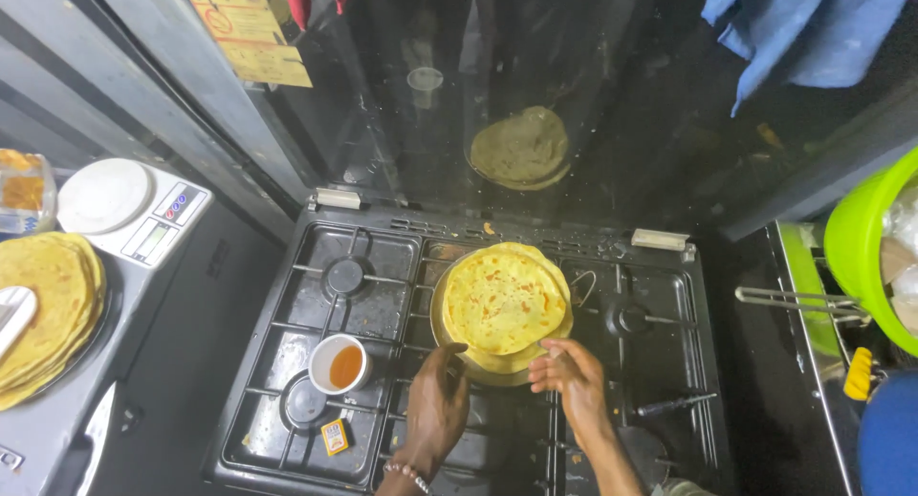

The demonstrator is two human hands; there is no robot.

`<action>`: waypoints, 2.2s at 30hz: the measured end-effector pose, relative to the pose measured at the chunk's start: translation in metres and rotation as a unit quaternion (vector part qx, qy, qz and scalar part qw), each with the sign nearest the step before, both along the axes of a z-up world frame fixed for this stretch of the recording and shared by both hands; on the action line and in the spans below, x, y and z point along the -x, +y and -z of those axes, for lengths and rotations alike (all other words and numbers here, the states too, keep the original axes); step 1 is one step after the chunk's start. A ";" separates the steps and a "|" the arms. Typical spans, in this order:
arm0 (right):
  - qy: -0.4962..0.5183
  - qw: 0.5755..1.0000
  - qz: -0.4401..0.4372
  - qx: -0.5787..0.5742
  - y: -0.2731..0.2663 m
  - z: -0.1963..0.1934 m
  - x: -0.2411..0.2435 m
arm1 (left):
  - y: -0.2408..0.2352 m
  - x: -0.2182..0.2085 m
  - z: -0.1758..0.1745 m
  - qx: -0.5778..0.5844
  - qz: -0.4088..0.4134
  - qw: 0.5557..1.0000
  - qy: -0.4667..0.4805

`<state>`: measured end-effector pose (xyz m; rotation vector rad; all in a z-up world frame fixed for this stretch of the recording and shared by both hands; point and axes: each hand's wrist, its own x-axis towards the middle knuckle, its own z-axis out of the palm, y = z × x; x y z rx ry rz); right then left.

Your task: The person is oiling and flipping flatbreads on a gas stove and then stacking the finished products on a table.

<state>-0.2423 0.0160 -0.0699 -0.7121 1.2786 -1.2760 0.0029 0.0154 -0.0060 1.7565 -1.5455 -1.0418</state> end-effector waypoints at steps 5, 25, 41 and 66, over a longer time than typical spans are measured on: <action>-0.008 0.997 0.062 -0.038 0.001 -0.039 -0.025 | 0.007 -0.013 0.011 0.041 -0.011 0.999 0.005; 0.215 0.974 0.033 -0.059 0.029 -0.093 0.051 | 0.026 -0.030 -0.003 0.009 -0.012 1.000 0.002; 0.312 0.933 -0.141 -0.113 -0.002 -0.080 0.046 | 0.036 -0.042 -0.003 0.030 -0.017 0.999 0.013; 0.047 0.996 0.066 0.031 -0.005 -0.050 -0.012 | 0.034 -0.033 -0.013 0.092 0.041 0.995 0.007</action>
